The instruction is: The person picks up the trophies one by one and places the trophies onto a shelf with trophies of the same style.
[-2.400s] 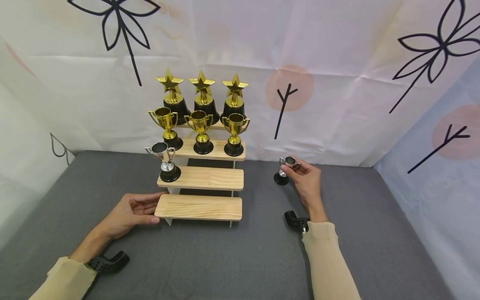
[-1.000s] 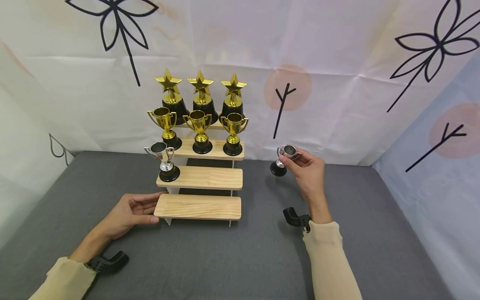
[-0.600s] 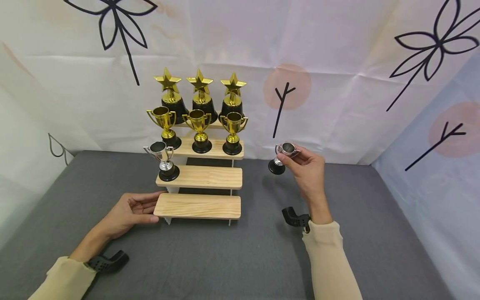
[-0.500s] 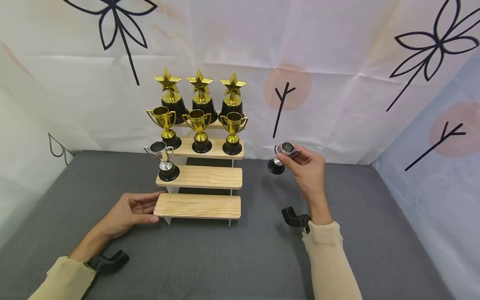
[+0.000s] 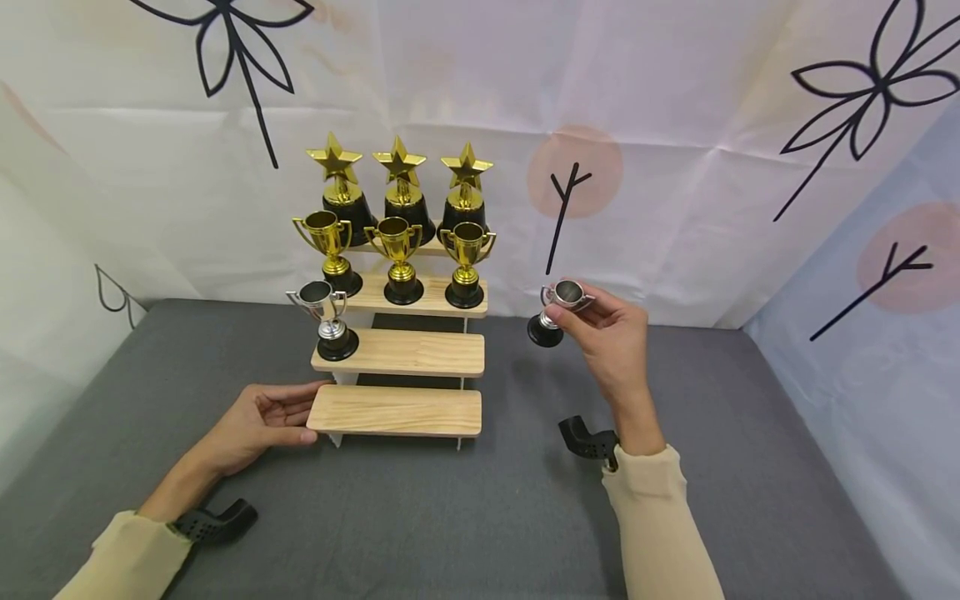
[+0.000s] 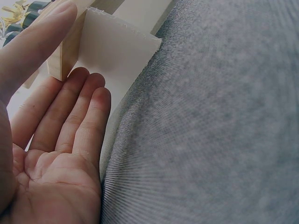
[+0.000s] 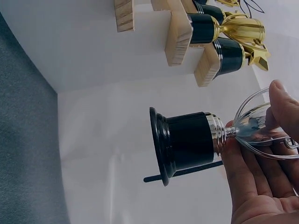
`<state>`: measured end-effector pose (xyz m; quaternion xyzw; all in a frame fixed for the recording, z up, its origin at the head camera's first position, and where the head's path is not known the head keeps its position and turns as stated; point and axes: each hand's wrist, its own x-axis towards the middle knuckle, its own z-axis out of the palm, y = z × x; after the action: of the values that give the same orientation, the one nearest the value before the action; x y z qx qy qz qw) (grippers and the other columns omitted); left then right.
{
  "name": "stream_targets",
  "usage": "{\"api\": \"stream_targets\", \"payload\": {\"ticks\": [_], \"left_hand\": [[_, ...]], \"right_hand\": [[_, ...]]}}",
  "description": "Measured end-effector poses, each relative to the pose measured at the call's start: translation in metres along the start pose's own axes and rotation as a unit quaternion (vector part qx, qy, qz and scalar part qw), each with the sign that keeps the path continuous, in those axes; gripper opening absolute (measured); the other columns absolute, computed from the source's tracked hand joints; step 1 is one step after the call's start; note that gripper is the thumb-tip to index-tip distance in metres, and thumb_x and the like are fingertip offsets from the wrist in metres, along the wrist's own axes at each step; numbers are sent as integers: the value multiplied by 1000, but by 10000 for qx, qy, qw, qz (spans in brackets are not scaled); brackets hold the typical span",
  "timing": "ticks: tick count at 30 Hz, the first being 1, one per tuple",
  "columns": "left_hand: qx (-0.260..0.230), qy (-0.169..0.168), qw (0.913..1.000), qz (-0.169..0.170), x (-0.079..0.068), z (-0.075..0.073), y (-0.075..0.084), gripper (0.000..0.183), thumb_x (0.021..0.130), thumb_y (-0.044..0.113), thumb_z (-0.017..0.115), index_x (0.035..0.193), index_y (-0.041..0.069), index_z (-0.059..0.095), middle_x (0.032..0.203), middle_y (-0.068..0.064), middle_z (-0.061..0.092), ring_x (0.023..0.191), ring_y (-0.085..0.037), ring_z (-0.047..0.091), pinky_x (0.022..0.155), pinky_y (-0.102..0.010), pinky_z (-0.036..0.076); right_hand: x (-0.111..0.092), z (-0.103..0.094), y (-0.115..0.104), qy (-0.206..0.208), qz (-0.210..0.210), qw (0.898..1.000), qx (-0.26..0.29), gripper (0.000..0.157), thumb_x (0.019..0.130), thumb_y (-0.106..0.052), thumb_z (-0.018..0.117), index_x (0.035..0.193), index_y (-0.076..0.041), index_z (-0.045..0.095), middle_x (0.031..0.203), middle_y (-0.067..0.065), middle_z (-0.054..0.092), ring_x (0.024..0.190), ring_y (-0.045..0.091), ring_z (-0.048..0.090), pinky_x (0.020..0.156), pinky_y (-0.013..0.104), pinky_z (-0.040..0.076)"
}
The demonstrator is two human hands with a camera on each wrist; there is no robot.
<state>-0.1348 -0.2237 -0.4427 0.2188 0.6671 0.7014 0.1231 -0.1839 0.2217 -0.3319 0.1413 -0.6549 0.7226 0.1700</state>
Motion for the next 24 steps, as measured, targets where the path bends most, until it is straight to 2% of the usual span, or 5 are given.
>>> {"api": "stream_targets", "payload": {"ticks": [8,15,24], "left_hand": [[-20,-25,10000,11,0,-1,0,73,80,-14,78,141,-23,39,141,-14,58,124,-17,61,101,-33,53],[-25,-44,10000,-12,0,0,1,73,80,-14,78,142,-23,39,143,-20,54,124,-17,61,101,-34,53],[-77,-88,9999,23,0,-1,-1,73,81,-14,77,142,-23,39,142,-12,57,124,-18,61,101,-34,53]], "right_hand": [[-1,3,-5,-15,-94,9999,69,36,82,20,73,118,18,66,103,10,77,95,20,74,85,28,62],[-2,6,-11,11,-65,10000,-46,39,81,20,74,119,21,63,101,8,77,91,18,74,82,26,63],[-4,9,-16,-54,-111,9998,-176,36,81,20,75,116,16,68,100,8,77,90,18,74,80,25,63]]}}
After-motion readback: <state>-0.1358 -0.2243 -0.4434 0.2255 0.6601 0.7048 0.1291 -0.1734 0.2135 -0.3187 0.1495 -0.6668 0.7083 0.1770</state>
